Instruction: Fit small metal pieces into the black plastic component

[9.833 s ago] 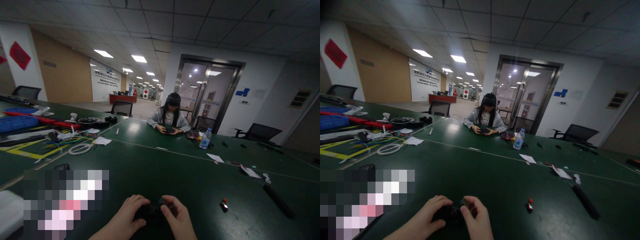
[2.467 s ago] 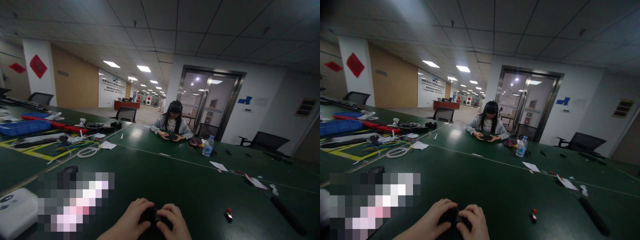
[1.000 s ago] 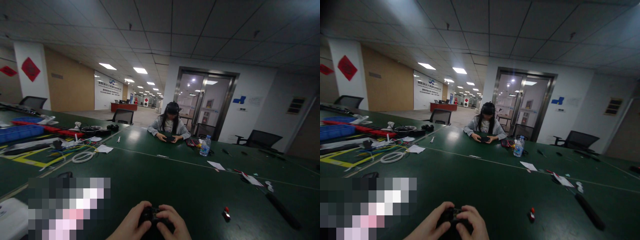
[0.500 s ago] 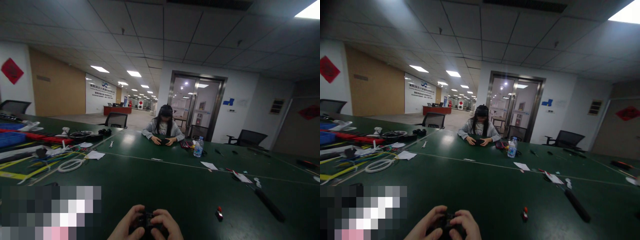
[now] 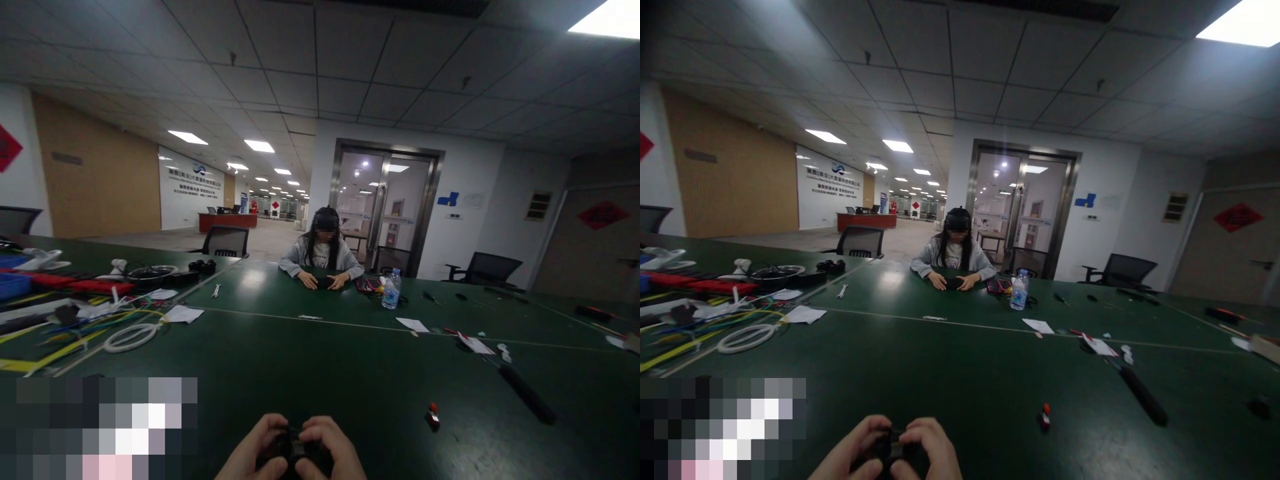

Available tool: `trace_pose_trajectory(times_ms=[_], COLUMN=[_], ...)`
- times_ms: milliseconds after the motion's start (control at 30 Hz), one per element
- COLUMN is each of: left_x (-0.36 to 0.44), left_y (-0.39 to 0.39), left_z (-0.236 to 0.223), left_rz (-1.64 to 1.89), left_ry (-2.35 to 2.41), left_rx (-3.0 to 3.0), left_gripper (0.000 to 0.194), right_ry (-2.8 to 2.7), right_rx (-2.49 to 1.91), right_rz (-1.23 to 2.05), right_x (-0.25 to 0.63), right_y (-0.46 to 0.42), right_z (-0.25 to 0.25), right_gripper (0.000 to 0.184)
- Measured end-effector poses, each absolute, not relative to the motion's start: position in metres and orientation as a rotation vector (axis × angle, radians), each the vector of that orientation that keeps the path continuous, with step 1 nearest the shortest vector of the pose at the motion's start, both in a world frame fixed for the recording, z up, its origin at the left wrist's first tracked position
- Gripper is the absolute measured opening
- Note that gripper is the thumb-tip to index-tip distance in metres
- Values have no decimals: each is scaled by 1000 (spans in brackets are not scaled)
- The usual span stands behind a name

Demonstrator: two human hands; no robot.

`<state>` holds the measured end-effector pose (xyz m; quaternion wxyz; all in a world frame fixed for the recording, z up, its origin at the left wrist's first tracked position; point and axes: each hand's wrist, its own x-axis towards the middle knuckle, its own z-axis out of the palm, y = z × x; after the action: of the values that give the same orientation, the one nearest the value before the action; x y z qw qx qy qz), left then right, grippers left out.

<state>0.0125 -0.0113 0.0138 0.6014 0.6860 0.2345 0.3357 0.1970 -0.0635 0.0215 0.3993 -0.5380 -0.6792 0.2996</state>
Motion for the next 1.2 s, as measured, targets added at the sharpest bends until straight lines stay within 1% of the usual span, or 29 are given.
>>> trace_pose_trajectory(times_ms=[200,333,433,567,733,1067,1200], left_x=[12,12,12,11,11,11,12], left_y=[-7,-6,-8,-8,-8,-11,-8], left_z=[11,12,12,10,10,17,16], left_rz=[716,727,749,728,718,729,717], left_ry=[564,585,567,574,606,627,636], left_rx=[1552,1555,1570,1585,1605,1576,1585], left_gripper=[48,46,44,46,48,48,52], right_ry=[-1740,-1742,-1738,-1699,-1710,-1699,-1711], right_rx=[-1317,-1261,-1236,-1302,-1327,-1363,-1377], right_rz=[766,759,700,693,700,733,738], right_x=[197,197,196,193,191,191,191], right_y=[-65,-63,-61,-64,-67,-68,-69], right_z=[27,22,17,21,29,29,34], right_gripper=[22,22,25,33,30,30,29])
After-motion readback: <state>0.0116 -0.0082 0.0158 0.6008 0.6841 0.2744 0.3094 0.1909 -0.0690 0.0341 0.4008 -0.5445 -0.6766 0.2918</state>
